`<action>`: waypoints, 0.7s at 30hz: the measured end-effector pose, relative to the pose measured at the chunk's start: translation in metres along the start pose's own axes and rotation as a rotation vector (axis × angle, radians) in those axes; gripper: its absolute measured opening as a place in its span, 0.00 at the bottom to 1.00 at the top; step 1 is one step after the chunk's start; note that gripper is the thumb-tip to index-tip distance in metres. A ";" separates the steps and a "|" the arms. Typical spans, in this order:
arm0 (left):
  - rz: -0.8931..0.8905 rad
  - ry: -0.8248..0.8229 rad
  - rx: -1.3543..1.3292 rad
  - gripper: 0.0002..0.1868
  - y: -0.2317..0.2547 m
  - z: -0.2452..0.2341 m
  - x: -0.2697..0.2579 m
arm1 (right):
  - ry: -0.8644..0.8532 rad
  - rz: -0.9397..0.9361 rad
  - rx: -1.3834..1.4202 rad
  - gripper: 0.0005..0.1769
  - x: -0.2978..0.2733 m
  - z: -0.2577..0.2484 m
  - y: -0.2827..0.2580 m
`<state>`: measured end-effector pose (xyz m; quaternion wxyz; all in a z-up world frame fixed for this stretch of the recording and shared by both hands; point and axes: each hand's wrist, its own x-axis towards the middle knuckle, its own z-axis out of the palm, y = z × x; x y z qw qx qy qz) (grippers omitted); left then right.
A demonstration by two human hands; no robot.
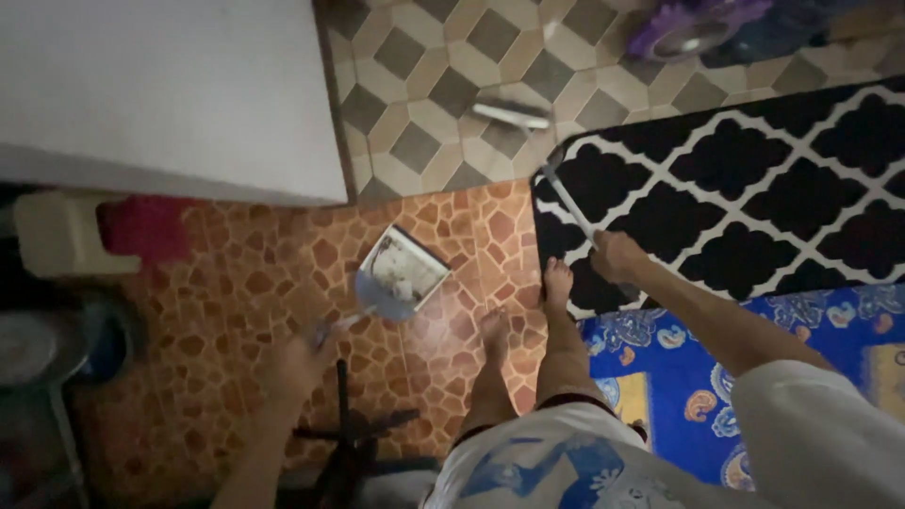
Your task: The person sweeps debris from the floor using a small broom and dustpan, moving between different sections of the room and clearing items aside to reach corners.
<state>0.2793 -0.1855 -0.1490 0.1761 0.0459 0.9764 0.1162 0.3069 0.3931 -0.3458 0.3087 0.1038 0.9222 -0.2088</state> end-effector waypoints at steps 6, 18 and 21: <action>-0.043 -0.067 -0.131 0.25 0.017 -0.005 0.017 | -0.141 -0.092 0.124 0.29 -0.117 0.116 -0.019; 0.065 0.074 -0.144 0.20 -0.014 0.006 -0.029 | -0.132 -0.270 0.423 0.19 -0.096 0.056 -0.079; 0.020 0.166 -0.084 0.21 -0.020 0.012 -0.054 | -0.124 -0.381 0.292 0.17 -0.046 0.035 -0.095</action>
